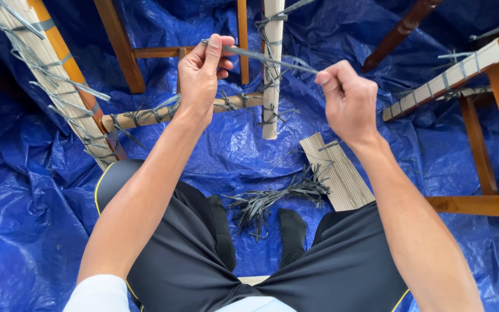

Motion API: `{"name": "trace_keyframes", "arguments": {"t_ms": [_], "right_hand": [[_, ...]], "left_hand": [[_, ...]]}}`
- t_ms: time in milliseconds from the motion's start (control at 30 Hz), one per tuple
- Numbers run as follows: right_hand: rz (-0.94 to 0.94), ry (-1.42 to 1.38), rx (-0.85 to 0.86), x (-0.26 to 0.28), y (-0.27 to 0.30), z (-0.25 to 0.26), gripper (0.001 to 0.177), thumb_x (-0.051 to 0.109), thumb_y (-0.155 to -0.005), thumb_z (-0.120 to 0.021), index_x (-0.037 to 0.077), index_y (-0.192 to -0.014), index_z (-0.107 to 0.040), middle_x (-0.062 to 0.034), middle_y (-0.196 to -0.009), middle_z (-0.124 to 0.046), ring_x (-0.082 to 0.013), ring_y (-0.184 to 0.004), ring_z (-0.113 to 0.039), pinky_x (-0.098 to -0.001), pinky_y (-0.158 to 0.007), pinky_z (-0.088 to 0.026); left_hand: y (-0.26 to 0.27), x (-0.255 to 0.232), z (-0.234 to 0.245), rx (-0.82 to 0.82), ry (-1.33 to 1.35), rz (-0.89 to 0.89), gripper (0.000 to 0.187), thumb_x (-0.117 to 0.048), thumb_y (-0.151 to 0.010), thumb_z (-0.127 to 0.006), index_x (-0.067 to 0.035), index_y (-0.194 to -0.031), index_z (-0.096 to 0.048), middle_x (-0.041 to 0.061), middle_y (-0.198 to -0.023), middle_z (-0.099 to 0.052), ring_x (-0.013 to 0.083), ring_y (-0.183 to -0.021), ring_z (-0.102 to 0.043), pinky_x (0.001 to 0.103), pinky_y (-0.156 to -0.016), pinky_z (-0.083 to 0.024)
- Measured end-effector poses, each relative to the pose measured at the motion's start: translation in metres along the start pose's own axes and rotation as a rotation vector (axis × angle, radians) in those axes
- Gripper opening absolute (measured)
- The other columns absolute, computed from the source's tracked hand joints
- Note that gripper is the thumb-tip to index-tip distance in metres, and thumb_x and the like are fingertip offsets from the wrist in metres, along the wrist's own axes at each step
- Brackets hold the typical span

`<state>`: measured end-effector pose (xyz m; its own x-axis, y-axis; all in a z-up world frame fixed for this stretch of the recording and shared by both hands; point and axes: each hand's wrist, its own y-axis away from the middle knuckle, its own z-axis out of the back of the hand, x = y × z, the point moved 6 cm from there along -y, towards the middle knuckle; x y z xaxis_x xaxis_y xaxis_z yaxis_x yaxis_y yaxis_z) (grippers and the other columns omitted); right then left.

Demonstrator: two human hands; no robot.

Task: Weaving and tying plastic strips onto the rungs of wooden chair frames.

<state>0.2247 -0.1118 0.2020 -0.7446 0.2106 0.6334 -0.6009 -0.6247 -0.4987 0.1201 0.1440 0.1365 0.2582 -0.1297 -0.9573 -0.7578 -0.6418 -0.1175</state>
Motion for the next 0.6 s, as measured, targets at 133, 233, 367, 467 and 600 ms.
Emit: {"name": "trace_keyframes", "arguments": {"t_ms": [133, 233, 367, 467, 600], "right_hand": [[-0.035, 0.037, -0.055, -0.031, 0.001, 0.020, 0.024, 0.016, -0.115, -0.066, -0.001, -0.098, -0.064, -0.0061, -0.066, -0.052, -0.0114, -0.059, -0.047, -0.0288, -0.055, -0.037], [0.004, 0.024, -0.253, -0.065, 0.010, 0.053, 0.025, 0.011, -0.118, -0.057, -0.001, -0.097, -0.061, -0.0046, -0.084, -0.067, -0.0086, -0.078, -0.056, -0.0275, -0.068, -0.045], [-0.095, 0.147, -0.321, -0.101, 0.021, 0.078, 0.029, 0.014, -0.120, -0.056, -0.001, -0.096, -0.063, -0.0047, -0.079, -0.060, -0.0088, -0.072, -0.052, -0.0295, -0.065, -0.041], [-0.204, 0.147, -0.281, -0.114, 0.026, 0.076, 0.028, 0.015, -0.119, -0.058, 0.000, -0.096, -0.064, -0.0039, -0.074, -0.058, -0.0095, -0.065, -0.049, -0.0311, -0.058, -0.036], [-0.155, 0.139, -0.245, -0.116, 0.029, 0.070, 0.020, 0.009, -0.114, -0.056, -0.002, -0.099, -0.065, -0.0035, -0.079, -0.062, -0.0097, -0.067, -0.052, -0.0302, -0.058, -0.039]], "left_hand": [[-0.007, 0.010, 0.012, -0.007, 0.022, -0.021, 0.037, -0.042, -0.102, -0.064, -0.008, -0.109, -0.079, -0.001, -0.094, -0.076, 0.0038, -0.076, -0.063, 0.021, -0.068, -0.050], [-0.004, 0.017, 0.033, -0.190, 0.091, 0.028, 0.030, -0.036, -0.102, -0.064, -0.010, -0.104, -0.078, -0.002, -0.092, -0.077, 0.0042, -0.073, -0.063, 0.022, -0.065, -0.050], [0.026, 0.036, -0.001, 0.095, -0.198, -0.006, 0.028, -0.030, -0.108, -0.058, -0.009, -0.098, -0.075, 0.000, -0.092, -0.074, 0.0070, -0.075, -0.062, 0.023, -0.068, -0.051], [0.069, 0.066, -0.040, 0.432, -0.576, -0.055, 0.023, -0.027, -0.101, -0.063, -0.007, -0.096, -0.074, 0.008, -0.092, -0.074, 0.0206, -0.079, -0.068, 0.034, -0.072, -0.054], [0.150, 0.191, -0.049, 0.908, -1.163, 0.061, 0.020, -0.031, -0.088, -0.069, -0.015, -0.094, -0.079, 0.017, -0.104, -0.071, 0.0373, -0.101, -0.067, 0.049, -0.087, -0.054]]}}
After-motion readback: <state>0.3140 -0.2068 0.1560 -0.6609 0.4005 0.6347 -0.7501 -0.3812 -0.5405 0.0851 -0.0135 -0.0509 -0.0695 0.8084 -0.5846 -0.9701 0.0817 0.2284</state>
